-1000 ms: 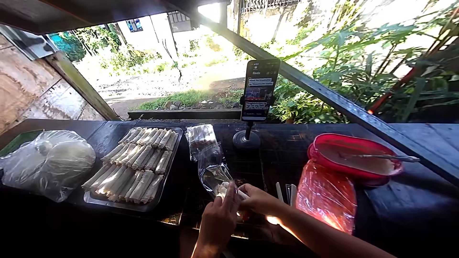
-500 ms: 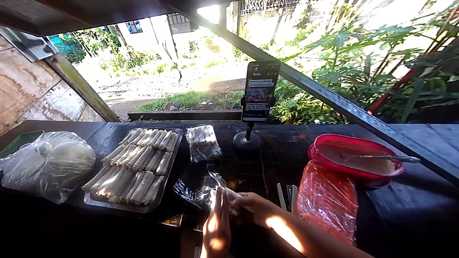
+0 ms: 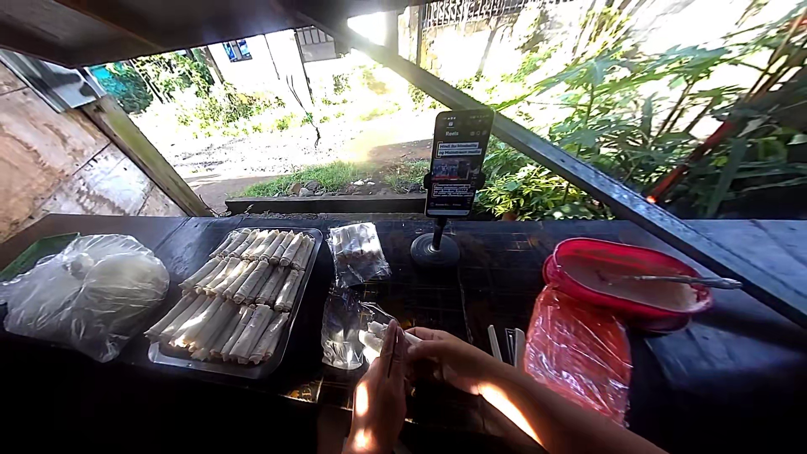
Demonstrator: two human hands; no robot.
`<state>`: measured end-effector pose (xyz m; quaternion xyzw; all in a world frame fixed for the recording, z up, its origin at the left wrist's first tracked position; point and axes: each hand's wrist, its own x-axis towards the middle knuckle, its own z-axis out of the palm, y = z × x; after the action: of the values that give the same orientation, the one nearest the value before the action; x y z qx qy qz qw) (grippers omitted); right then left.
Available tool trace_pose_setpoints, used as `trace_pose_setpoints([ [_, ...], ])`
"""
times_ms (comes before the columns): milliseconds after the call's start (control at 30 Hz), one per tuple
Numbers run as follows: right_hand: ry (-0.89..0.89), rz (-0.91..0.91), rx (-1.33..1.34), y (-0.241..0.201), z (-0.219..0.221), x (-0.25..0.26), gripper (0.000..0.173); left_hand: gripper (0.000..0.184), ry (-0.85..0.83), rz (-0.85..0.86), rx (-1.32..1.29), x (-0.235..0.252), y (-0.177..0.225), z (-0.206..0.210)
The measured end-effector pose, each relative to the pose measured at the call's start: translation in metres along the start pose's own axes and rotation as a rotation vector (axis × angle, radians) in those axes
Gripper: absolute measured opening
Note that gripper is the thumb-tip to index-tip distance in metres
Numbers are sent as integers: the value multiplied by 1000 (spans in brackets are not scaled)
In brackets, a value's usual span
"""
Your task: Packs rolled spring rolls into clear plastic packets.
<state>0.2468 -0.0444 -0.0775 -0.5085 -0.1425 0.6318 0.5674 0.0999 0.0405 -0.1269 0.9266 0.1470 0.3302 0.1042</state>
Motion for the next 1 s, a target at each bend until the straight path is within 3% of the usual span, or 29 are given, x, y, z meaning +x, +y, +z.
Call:
trace_pose_setpoints([
  [100, 71, -46, 155, 12, 8, 0, 35, 53, -29, -55, -4, 3, 5, 1],
  [267, 356, -94, 351, 21, 22, 0, 17, 59, -120, -84, -29, 3, 8, 2],
  [500, 149, -285, 105, 43, 19, 4, 45, 55, -149, -40, 5, 11, 6, -3],
  [567, 120, -281, 80, 38, 16, 1, 47, 54, -115, 21, 30, 8, 4, -4],
  [733, 196, -254, 460, 37, 11, 3, 39, 54, -57, 27, -3, -4, -4, 0],
  [833, 180, -253, 378, 45, 15, 7, 33, 60, -113, -47, -24, -3, -4, -4],
  [900, 148, -229, 305, 45, 18, 6, 39, 55, -141, -57, -15, 2, -2, -6],
  [1000, 133, -268, 282, 42, 24, 2, 46, 51, -123, 32, 5, 6, -2, -9],
])
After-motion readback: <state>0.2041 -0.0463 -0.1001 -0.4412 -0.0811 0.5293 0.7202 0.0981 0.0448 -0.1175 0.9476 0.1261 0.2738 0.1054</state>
